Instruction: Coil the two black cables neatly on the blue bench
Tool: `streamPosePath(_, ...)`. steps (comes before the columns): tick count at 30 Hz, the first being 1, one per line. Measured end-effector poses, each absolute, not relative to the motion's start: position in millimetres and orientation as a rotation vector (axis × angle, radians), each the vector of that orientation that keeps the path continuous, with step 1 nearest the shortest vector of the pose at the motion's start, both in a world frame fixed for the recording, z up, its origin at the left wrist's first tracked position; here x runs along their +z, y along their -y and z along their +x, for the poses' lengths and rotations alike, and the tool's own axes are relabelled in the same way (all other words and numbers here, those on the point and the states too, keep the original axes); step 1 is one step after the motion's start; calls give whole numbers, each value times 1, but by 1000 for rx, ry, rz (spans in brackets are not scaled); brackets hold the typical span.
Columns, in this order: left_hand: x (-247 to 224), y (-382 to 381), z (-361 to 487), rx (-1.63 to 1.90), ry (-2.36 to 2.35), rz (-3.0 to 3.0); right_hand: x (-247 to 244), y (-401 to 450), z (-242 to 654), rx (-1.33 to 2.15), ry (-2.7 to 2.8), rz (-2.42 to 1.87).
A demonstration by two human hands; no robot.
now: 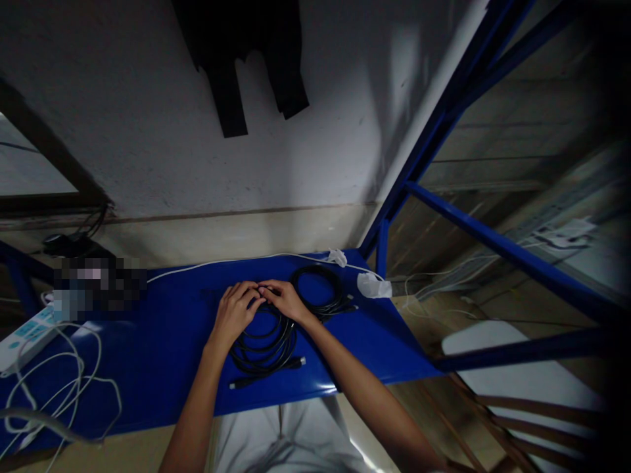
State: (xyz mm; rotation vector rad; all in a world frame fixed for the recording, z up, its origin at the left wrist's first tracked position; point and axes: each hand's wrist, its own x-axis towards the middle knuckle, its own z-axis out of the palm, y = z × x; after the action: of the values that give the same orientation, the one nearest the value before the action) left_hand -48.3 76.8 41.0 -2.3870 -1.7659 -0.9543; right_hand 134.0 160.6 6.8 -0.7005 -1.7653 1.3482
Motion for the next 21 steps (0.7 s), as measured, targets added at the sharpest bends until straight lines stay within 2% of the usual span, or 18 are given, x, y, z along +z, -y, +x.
streamPosePath(21,32,-67,-37,-871,1946,-2197,5,-162,136,1292,1850,-707)
